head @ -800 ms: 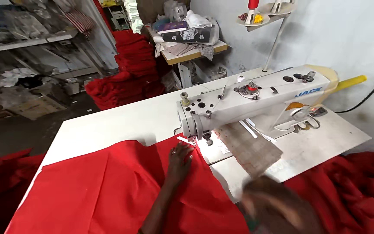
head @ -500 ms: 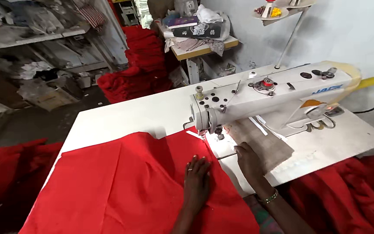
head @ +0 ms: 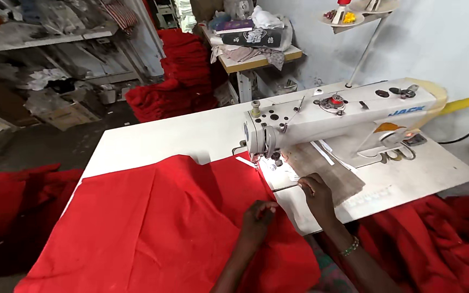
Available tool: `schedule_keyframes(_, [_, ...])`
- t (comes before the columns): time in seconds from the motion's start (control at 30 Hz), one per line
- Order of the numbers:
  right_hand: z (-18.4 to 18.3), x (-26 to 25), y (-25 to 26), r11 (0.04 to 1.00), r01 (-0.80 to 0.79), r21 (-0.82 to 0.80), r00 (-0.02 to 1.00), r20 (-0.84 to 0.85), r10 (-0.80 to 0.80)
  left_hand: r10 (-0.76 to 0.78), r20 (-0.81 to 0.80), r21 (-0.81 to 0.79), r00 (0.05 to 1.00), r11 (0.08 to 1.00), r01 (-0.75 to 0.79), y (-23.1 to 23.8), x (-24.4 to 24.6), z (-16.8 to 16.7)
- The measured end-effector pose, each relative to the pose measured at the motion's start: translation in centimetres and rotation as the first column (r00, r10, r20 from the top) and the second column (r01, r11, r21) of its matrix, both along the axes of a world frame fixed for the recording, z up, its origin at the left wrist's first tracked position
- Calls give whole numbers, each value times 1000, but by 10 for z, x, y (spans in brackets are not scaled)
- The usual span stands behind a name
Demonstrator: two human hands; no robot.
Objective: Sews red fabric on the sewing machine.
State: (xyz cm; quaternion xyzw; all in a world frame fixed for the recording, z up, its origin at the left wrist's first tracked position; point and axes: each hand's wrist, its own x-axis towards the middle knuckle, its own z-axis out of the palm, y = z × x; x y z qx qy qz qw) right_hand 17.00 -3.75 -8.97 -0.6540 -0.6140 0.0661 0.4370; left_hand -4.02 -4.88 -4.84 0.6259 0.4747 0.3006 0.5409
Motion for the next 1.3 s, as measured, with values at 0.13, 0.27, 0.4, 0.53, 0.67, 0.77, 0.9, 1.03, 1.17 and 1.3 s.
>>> schedule_keyframes(0.13, [6, 1, 8, 983, -29, -179, 992, 113, 50, -41, -18, -57, 999, 998, 39, -2, 11, -1])
schedule_keyframes(0.27, [-5, 1, 16, 996, -18, -88, 986, 165, 33, -56, -57, -33, 997, 998, 54, -7, 10, -14])
schedule_keyframes(0.4, [-13, 4, 16, 1000, -6, 28, 994, 111, 3, -43, -11, -48, 999, 998, 42, -10, 5, -14])
schedule_keyframes(0.53, [16, -3, -15, 977, -210, -45, 967, -155, 201, 11, 165, -313, 986, 949, 42, -8, 7, 9])
schedule_keyframes(0.67, [29, -14, -52, 861, -500, 90, 829, -236, 507, 39, 314, -584, 949, 796, 160, -7, 8, 21])
schedule_keyframes(0.77, [28, -14, -61, 821, -551, 152, 764, -305, 569, 68, 423, -601, 903, 767, 224, -9, 5, 19])
schedule_keyframes(0.9, [42, -29, -72, 924, -382, -7, 606, -757, 245, 232, 503, -516, 833, 853, 74, -19, 6, 21])
schedule_keyframes(1.03, [58, -51, -73, 929, -361, -85, 432, -898, 86, 326, 530, -428, 783, 900, -85, -28, 12, 22])
schedule_keyframes(1.17, [57, -54, -65, 929, -351, -119, 552, -827, 103, 163, 332, -155, 929, 981, -117, -29, 3, 14])
schedule_keyframes(1.3, [61, -45, -47, 813, -532, -237, 698, -666, 263, -20, 9, 60, 1000, 998, 19, -15, -19, 17])
